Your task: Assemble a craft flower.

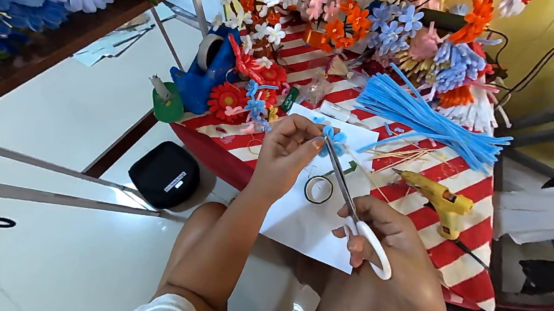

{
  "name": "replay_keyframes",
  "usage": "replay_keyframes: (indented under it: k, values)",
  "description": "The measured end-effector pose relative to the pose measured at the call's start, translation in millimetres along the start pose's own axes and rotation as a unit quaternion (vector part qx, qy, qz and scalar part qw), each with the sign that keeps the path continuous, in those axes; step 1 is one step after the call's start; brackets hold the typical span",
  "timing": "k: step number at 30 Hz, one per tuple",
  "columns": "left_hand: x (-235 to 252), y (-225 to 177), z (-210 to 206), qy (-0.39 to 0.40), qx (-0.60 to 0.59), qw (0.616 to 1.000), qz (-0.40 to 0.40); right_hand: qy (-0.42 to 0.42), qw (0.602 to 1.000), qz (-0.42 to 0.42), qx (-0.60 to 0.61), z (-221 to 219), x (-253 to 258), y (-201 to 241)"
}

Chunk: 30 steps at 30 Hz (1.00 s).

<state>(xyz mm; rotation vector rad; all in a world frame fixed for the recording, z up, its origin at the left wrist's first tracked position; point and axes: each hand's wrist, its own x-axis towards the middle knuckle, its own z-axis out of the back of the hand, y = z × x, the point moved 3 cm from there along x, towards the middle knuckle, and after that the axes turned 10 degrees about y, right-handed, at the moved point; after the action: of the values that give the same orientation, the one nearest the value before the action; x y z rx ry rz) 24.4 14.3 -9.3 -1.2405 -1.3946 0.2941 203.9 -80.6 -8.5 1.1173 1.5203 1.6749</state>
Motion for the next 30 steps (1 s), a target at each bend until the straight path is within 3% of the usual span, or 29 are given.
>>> replay_keyframes:
  k: [21,30]
  values:
    - [-1.5,-2.4,-1.9,-0.037,0.001,0.999,-0.002,-0.062,0.987,0.001,-0.151,-4.5,3.6,-4.3]
    - [-1.7,-3.5,-0.1,-0.036,0.018,0.999,0.001,-0.099,0.944,0.027,-0.314,-7.3,4.1,-1.9]
